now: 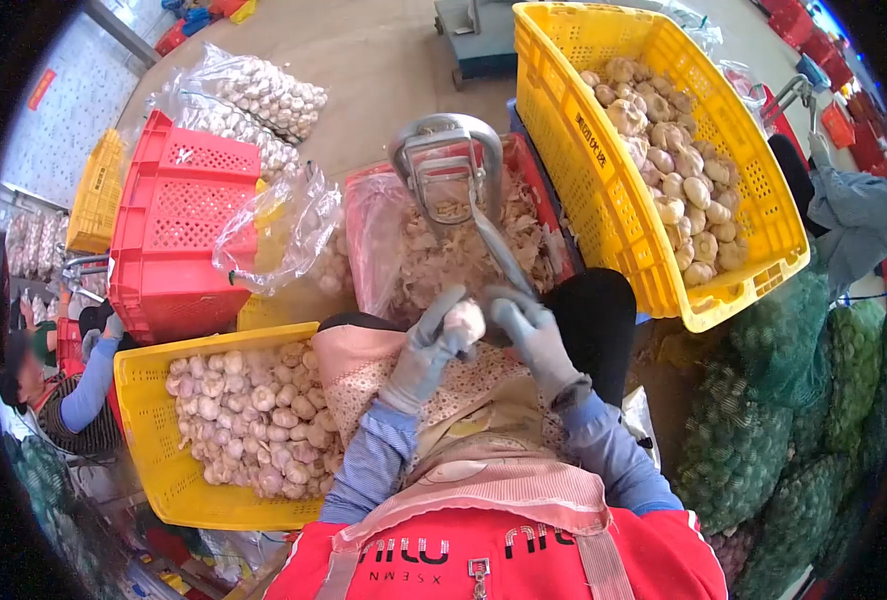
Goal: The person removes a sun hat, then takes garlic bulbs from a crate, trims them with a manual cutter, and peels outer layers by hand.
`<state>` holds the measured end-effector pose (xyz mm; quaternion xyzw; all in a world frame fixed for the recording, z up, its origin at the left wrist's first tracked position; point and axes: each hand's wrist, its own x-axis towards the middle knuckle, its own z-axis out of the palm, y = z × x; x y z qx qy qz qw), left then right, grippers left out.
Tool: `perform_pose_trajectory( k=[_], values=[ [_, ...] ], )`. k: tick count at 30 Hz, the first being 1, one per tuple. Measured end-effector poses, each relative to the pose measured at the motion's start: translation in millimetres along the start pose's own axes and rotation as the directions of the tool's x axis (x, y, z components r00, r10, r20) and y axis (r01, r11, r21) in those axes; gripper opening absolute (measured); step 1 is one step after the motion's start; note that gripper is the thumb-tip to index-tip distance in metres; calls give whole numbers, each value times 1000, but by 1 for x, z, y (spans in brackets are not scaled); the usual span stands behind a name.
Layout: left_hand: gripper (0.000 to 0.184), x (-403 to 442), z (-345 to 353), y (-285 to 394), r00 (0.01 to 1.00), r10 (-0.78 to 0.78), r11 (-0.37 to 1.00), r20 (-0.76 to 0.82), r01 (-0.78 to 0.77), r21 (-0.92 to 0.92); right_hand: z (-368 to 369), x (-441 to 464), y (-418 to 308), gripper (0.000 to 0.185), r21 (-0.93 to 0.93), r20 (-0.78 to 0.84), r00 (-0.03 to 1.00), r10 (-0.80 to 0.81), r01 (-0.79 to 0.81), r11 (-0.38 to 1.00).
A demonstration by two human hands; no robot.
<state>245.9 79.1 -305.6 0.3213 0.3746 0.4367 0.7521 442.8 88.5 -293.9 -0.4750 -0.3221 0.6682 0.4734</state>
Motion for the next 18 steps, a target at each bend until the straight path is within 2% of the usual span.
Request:
perform_pose_trajectory(
  k=[1,2,3,5,6,7,9,10,12,13,14,15,17,18],
  values=[
    [64,4,0,-3,983,175,958,53,-182,223,-3,3,0,45,-145,72,991,113,-102,984],
    [67,8,1,-5,934,328,835,141,-356,420,-4,3,-1,45,-158,118,982,150,-130,979],
    [75,7,3,2,933,330,794,145,-358,492,-1,-1,-6,45,-170,161,967,196,-168,971],
    [76,2,7,11,935,332,770,123,-344,537,5,-5,-16,51,-112,159,954,253,-237,965],
    [79,0,11,13,943,322,816,88,-324,479,6,-4,-20,55,-92,215,947,239,-224,970],
    [81,-1,7,15,934,334,746,123,-342,571,5,-3,-22,58,-69,269,937,224,-213,975],
    [79,-2,3,20,932,306,575,194,-343,743,6,-3,-12,60,-14,263,933,246,-252,968],
    [79,-2,3,21,933,302,579,194,-341,741,5,-6,-9,59,33,217,943,251,-264,964],
    [68,0,6,27,927,238,287,291,-354,890,2,-9,-4,58,76,174,950,259,-275,958],
    [61,6,-6,16,951,163,100,262,-280,955,-7,-8,9,57,74,114,960,255,-264,962],
    [58,12,-19,4,954,177,-7,243,-245,969,-12,-10,17,56,72,55,967,251,-254,964],
    [55,15,-27,0,954,193,-116,229,-209,971,-7,-12,18,53,208,35,979,199,-201,957],
    [52,18,-30,-2,951,243,-86,193,-178,980,-4,-14,9,53,235,17,986,166,-165,958],
    [50,18,-22,6,890,392,32,234,-268,963,-2,-15,7,52,264,-5,991,132,-126,956]
  ],
)
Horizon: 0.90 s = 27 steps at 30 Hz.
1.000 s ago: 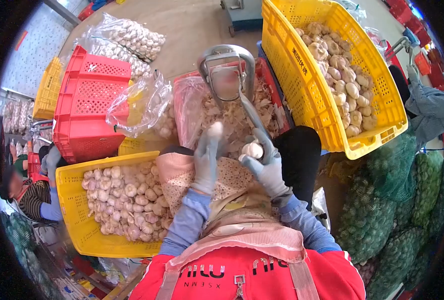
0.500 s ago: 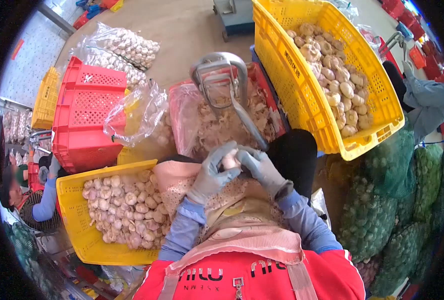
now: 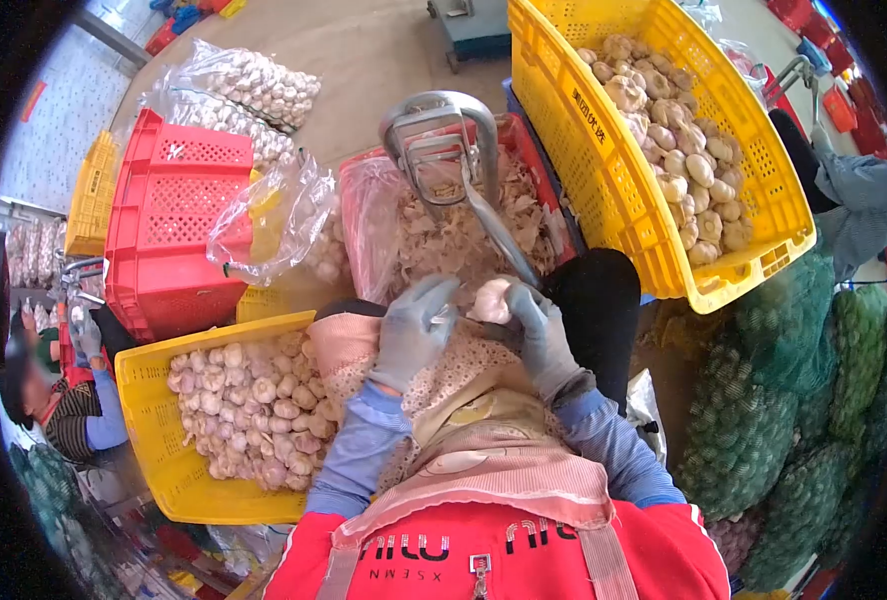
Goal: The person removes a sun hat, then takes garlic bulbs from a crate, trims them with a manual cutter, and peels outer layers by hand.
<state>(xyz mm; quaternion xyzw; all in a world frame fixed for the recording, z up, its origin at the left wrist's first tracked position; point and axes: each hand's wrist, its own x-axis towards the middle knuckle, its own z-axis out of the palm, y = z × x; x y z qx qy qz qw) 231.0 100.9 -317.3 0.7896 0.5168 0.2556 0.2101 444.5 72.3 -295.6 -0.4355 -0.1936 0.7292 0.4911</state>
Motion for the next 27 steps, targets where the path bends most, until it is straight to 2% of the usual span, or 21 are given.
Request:
perform_pose_trajectory(
  k=[1,2,5,6,8,9,10,11,12,14,15,17,18,19,20,21,22,23,24,25,27],
  values=[
    [49,3,-6,9,986,36,989,-161,-59,-138,-7,6,6,51,4,-2,1000,-22,22,1000],
    [52,2,-13,25,985,-157,911,-66,119,-395,-9,8,8,51,5,-2,1000,-23,23,1000],
    [50,-8,6,32,958,-265,618,112,258,-743,-9,8,11,48,-3,25,1000,17,-17,1000],
    [50,-10,7,27,956,-272,618,107,259,-742,-5,5,8,49,-3,10,996,85,-85,996],
    [44,-9,-1,19,921,-246,642,303,389,-661,-7,2,7,51,-73,1,986,168,-168,983],
    [23,-7,-8,25,960,-207,807,190,278,-521,-9,1,8,51,-74,-2,986,168,-167,983],
    [20,-4,-11,20,983,-118,948,139,153,-280,-10,-1,9,50,9,-30,985,173,-172,985],
    [18,-4,-14,14,993,-17,1000,113,18,-10,-11,-2,9,49,92,-56,982,181,-175,980],
    [22,-3,-13,8,994,-1,997,106,-7,77,-11,-2,7,49,90,-55,982,180,-175,980],
    [35,-3,-16,15,981,90,981,-172,-57,186,-12,-1,4,49,-16,21,1000,-3,3,1000],
    [47,0,-27,30,974,81,974,-210,-32,225,-6,3,-4,49,-63,69,992,-106,110,992],
    [56,-6,-19,34,971,-185,969,-150,155,-195,3,0,-6,47,-143,-57,974,-219,209,967],
    [58,-12,-9,34,954,-299,809,-6,250,-532,5,0,-5,48,-215,-79,957,-279,257,942],
    [58,-14,1,28,916,-356,564,183,367,-740,7,-1,-4,46,-249,-73,964,-257,232,940],
    [56,-10,-5,35,924,-301,428,236,352,-832,12,6,-1,42,-441,67,882,-466,445,779],
    [54,-6,-11,42,926,-245,276,288,351,-895,17,13,3,37,-570,244,751,-613,622,537],
    [55,-11,6,37,915,-271,68,300,329,-942,18,12,7,23,-582,275,725,-632,649,491],
    [55,-9,11,38,903,-291,-143,317,286,-947,18,13,5,18,-536,243,786,-568,597,597],
    [53,-14,7,37,879,-255,-309,404,321,-895,17,15,3,13,-486,216,841,-496,533,693],
    [53,-17,10,32,877,-258,-311,406,323,-894,16,15,1,12,-443,114,905,-410,415,795],
    [52,-19,7,30,896,-145,-381,419,340,-860,15,20,-2,14,-442,28,925,-380,352,825]
  ],
)
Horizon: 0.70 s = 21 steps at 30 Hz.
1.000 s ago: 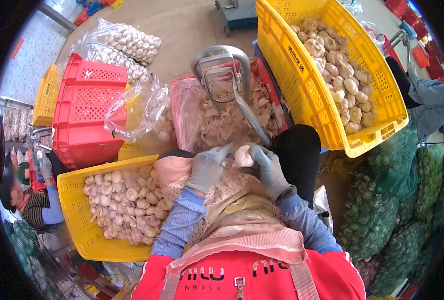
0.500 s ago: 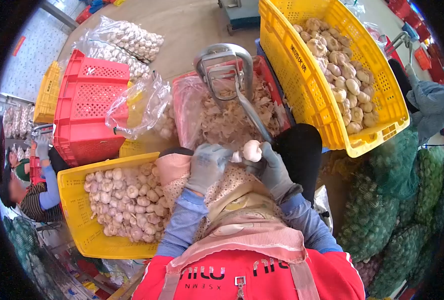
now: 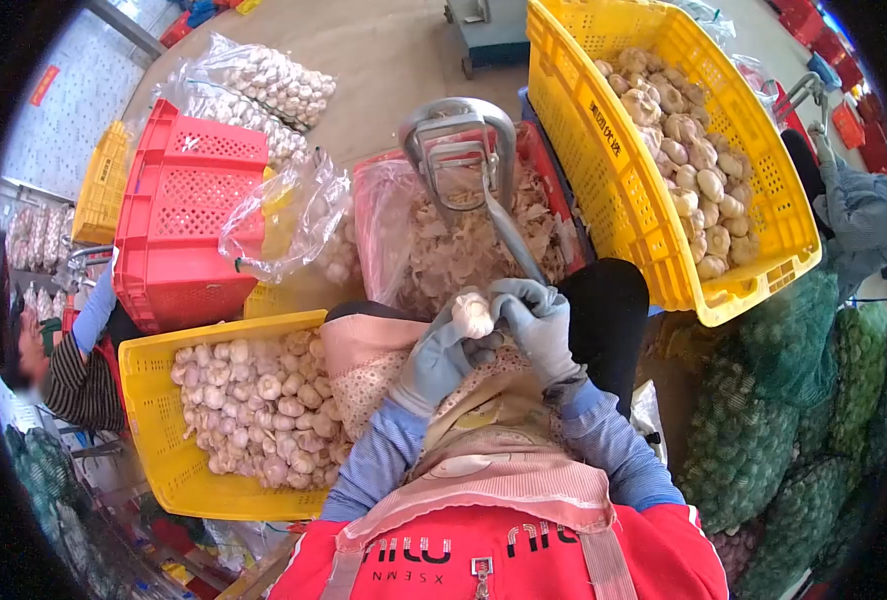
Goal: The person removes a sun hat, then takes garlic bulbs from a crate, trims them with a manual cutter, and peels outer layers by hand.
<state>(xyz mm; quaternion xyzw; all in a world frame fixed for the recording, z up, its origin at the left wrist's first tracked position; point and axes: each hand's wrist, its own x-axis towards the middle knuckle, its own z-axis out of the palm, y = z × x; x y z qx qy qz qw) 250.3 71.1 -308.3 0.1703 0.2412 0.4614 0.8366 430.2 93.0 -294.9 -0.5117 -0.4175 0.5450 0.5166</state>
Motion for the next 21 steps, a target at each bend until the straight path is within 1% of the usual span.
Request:
perform_pose_trajectory(
  k=[1,2,4,5,6,7,8,9,10,11,12,13,14,16,17,18,19,20,21],
  values=[
    [53,-8,2,0,999,-25,998,-40,23,-62,-1,3,3,17,40,-33,995,89,-88,995],
    [53,-9,1,0,999,-19,998,-39,17,-61,0,4,3,17,39,-28,996,86,-85,996],
    [58,-7,-5,-3,992,123,988,3,-122,-94,1,2,3,18,114,-125,986,109,-94,989],
    [58,-5,-9,-7,992,124,987,-3,-124,-98,0,0,1,24,27,-124,992,37,-34,999],
    [60,-2,-14,-9,979,199,980,-32,-198,37,0,-3,-1,24,25,-124,991,43,-40,999],
    [63,1,-18,-11,960,277,948,-45,-265,176,0,-4,-5,28,-68,-48,999,-18,15,998],
    [63,1,-14,-9,969,230,951,-90,-205,230,0,-3,-12,33,-157,32,997,-76,80,984],
    [64,-1,-8,-7,973,185,949,-140,-140,281,3,-3,-22,40,-491,147,960,-236,278,826],
    [64,0,-14,-11,972,224,911,-74,-181,371,6,-5,-26,38,-497,281,944,-172,297,815],
    [65,-2,-15,-11,979,195,921,-65,-160,356,4,-1,-2,32,-373,263,949,-176,268,888],
    [66,-4,-18,-8,982,178,927,-57,-148,344,2,6,5,23,-350,178,984,11,53,935],
    [67,-6,-24,-12,976,212,921,-58,-179,346,2,15,21,16,-552,150,965,-214,261,792],
    [66,-11,-14,-1,968,245,895,-49,-206,396,4,17,24,15,-538,97,994,-46,91,838],
    [67,-15,0,47,910,413,704,44,-349,619,-10,21,80,18,-525,157,985,64,29,850],
    [67,-14,0,76,859,503,653,96,-451,609,-11,18,82,21,-676,208,978,24,126,726],
    [65,-21,16,117,830,557,652,35,-463,600,-6,14,86,22,-678,216,976,38,122,725],
    [61,-12,6,152,677,706,323,207,-568,757,-2,10,89,22,-683,222,974,54,115,721],
    [56,-14,12,179,581,810,346,78,-580,737,1,9,83,22,-714,285,958,37,186,674],
    [54,-10,-6,213,460,863,19,210,-445,895,5,6,83,23,-741,328,943,52,224,633]
  ],
)
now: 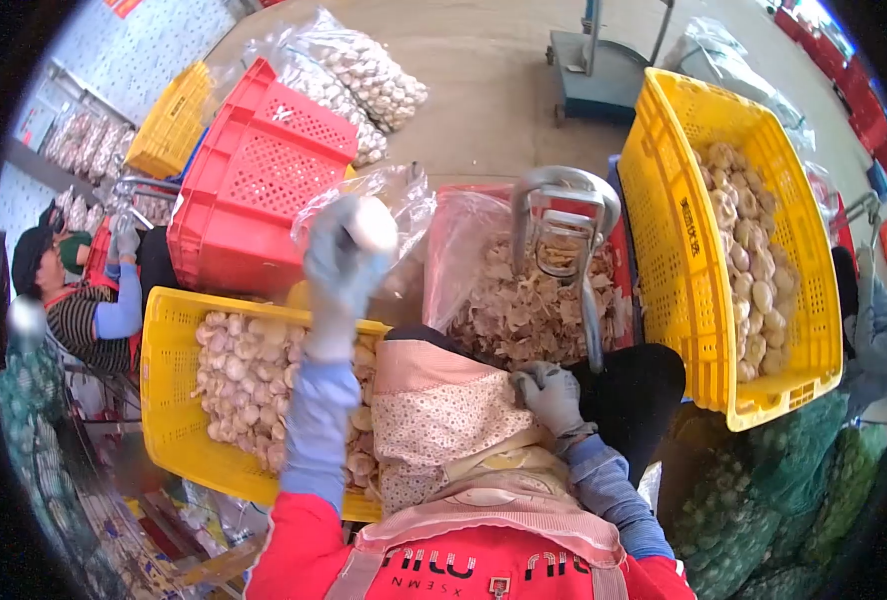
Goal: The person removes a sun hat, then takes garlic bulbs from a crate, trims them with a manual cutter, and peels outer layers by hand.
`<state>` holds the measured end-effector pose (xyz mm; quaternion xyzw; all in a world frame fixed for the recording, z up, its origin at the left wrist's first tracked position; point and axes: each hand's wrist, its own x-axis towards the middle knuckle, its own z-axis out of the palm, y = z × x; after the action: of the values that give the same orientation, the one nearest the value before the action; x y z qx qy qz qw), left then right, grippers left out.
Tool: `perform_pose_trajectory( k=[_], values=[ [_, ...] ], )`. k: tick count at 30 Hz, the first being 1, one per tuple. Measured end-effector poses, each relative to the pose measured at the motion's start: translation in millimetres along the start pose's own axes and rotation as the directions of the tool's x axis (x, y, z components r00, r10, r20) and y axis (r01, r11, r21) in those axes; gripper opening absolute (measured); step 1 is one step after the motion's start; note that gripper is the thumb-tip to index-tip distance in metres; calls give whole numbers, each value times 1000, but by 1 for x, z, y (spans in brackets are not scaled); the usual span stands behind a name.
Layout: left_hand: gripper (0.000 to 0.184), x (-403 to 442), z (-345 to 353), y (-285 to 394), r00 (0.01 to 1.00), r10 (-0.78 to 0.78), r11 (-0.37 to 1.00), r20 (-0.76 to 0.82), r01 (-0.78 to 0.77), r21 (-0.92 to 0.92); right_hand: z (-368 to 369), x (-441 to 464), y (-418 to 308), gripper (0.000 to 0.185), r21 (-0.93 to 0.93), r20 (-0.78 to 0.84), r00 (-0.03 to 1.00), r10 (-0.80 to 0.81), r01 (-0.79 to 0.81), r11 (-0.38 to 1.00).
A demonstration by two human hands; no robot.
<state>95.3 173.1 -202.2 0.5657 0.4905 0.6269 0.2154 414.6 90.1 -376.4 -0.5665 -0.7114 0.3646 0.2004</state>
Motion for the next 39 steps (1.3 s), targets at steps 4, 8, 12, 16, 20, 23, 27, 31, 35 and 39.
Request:
perform_pose_trajectory(
  k=[4,8,12,16,20,23,27,31,35,39],
  values=[
    [73,45,-53,-47,953,-149,779,264,-52,625,12,6,-5,28,-83,71,996,-56,62,995],
    [60,0,-53,-82,853,-304,275,423,-347,897,13,10,-13,38,-82,59,998,-35,40,996],
    [16,-16,-53,-56,906,-80,799,416,-191,571,21,13,-1,46,-97,53,999,4,1,995],
    [11,-21,-92,33,958,281,833,62,-276,480,14,13,-16,50,-33,110,992,68,-65,997],
    [15,-110,-142,9,911,-252,879,-325,357,317,20,7,-5,53,-167,97,995,21,-5,986],
    [30,-183,-141,-68,836,-480,686,-266,546,481,19,-2,-10,53,-164,181,983,37,-7,986],
    [71,-205,-99,-115,623,-739,208,-257,573,793,12,-25,-45,46,573,260,965,-35,-125,810],
    [70,-205,-98,-110,635,-695,383,-338,724,573,-32,-66,-74,17,181,509,822,-256,188,965],
    [74,-211,-114,-87,743,-628,766,-232,642,-20,-98,-93,-80,16,26,546,831,-111,115,993],
    [80,-172,-79,-19,874,-484,759,-40,397,-516,-127,-86,-79,34,-232,129,969,-210,235,944]
  ],
)
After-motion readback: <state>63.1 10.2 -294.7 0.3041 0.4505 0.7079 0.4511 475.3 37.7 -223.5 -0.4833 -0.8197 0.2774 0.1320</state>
